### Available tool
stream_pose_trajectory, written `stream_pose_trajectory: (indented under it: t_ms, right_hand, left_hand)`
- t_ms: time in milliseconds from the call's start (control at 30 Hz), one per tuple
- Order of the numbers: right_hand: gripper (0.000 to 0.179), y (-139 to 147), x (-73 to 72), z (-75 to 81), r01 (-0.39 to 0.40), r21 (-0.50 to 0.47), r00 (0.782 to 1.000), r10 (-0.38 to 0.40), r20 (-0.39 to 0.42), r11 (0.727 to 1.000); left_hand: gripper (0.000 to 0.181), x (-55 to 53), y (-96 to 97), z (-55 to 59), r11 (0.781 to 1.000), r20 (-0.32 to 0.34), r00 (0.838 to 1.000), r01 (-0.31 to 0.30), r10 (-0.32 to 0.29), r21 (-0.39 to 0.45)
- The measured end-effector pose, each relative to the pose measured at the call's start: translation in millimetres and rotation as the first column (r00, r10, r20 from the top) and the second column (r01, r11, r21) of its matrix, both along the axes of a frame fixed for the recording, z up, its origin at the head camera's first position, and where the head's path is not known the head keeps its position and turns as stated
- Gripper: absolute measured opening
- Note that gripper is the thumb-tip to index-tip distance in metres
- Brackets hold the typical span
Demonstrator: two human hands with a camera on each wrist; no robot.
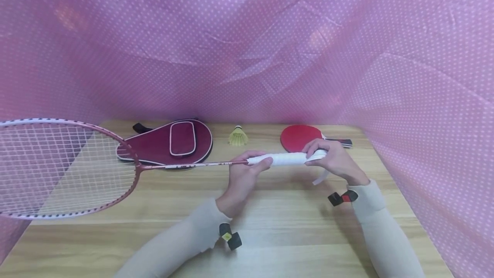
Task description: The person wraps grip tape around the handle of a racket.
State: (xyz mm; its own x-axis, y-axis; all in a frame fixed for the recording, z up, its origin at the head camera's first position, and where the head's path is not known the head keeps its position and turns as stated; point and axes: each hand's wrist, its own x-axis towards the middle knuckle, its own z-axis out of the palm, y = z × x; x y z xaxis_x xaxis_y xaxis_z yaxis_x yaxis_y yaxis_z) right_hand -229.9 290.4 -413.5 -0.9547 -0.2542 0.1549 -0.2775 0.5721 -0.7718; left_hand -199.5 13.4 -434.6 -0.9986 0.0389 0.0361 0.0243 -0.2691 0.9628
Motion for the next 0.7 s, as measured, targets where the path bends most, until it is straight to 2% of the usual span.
stream_pose_trajectory:
  t_ms: [267, 400, 700]
  right_hand:
    - [0.023, 4.0, 2.7, 3.6, 0.013, 0.044, 0.999, -0.016, 0.052, 0.999]
    - [0.022, 6.3, 2.5, 4.0, 0.016, 0.067, 0.997, -0.021, 0.078, 0.998]
    - [0.023, 11.0, 2.9, 5.0, 0.009, -0.032, 0.979, -0.002, 0.203, 0.999]
  left_hand:
    - [0.031, 0.6, -0.7, -1.0, 0.999, 0.031, 0.998, 0.050, -0.050, 0.006]
    - [0.029, 0.7, -0.7, -1.9, 0.998, 0.034, 0.998, 0.053, -0.052, -0.026]
    - [0.028, 0.6, -0.8, -2.3, 0.992, 0.026, 0.997, 0.078, -0.076, -0.095]
